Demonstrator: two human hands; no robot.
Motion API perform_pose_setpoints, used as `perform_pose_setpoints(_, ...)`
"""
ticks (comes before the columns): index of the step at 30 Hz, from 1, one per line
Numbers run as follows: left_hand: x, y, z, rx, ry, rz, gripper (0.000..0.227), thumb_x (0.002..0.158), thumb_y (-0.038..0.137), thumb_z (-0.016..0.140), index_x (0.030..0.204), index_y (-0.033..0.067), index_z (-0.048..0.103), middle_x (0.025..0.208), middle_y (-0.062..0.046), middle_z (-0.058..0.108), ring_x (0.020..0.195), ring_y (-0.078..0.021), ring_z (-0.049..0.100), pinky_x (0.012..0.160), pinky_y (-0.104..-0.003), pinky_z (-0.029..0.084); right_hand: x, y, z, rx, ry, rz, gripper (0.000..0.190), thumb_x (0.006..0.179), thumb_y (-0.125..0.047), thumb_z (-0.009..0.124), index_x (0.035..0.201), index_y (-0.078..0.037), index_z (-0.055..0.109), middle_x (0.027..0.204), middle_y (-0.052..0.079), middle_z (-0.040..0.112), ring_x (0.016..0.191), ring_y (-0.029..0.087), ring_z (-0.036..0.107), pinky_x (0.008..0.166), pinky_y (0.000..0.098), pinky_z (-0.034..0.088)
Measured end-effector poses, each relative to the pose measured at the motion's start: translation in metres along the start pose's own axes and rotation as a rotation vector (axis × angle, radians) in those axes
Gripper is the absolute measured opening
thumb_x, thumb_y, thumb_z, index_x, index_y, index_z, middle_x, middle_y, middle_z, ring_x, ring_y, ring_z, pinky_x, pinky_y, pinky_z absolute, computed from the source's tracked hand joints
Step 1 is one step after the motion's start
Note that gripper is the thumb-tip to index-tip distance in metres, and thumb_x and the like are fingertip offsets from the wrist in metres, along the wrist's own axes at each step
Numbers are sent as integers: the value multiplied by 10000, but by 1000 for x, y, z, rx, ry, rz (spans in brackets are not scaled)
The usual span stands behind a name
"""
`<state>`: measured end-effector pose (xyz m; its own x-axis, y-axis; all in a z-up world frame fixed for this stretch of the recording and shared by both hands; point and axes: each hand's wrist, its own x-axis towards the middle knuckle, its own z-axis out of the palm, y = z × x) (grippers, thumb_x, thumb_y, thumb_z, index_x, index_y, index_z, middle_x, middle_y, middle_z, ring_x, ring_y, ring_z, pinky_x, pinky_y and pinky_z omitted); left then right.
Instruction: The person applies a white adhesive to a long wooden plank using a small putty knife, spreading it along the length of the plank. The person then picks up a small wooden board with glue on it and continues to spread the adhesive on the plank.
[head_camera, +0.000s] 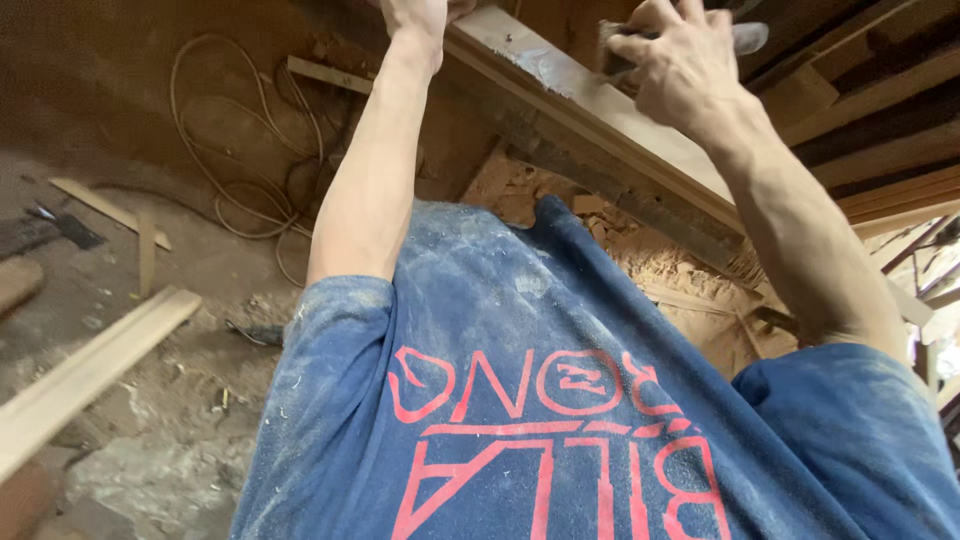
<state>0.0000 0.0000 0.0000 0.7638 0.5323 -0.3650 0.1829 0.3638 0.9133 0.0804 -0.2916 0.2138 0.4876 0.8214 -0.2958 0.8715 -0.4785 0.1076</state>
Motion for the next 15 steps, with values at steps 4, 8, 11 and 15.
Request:
perform_pose_setpoints(4, -5, 16, 6, 17, 25, -14, 542, 1013, 466, 491, 1038, -59, 625, 841, -153, 700, 792, -240, 673, 761, -442, 575, 12, -29, -3, 146, 42, -66, 514, 869, -144, 757, 1357, -304, 729, 1402, 87, 573, 1203, 307, 506, 1011, 492, 412)
perform_pose_setpoints(8, -10, 41, 10, 36, 47, 18, 546, 1012, 436, 525, 1009, -91, 667, 832, -146, 701, 762, -212, 651, 720, -411, 558, 39, -61, -7, 119, 44, -104, 588, 773, -68, 711, 1333, -248, 724, 1340, 80, 577, 1177, 302, 516, 1002, 484, 420)
perform_pose_setpoints(11, -19, 56, 6, -98, -34, -14, 557, 947, 450, 541, 1038, -65, 734, 931, -166, 788, 781, -215, 751, 729, -374, 623, 54, -79, -15, 127, 26, -56, 541, 836, -46, 680, 1336, -247, 722, 1335, 112, 560, 1134, 293, 528, 956, 497, 430)
perform_pose_setpoints(15, -29, 84, 5, -114, -27, -81, 591, 938, 517, 574, 1093, -43, 682, 983, -184, 789, 788, -238, 786, 701, -363, 667, 53, -80, -33, 148, -112, 56, 466, 885, -90, 659, 1313, -265, 717, 1290, 123, 541, 1115, 309, 535, 876, 499, 492)
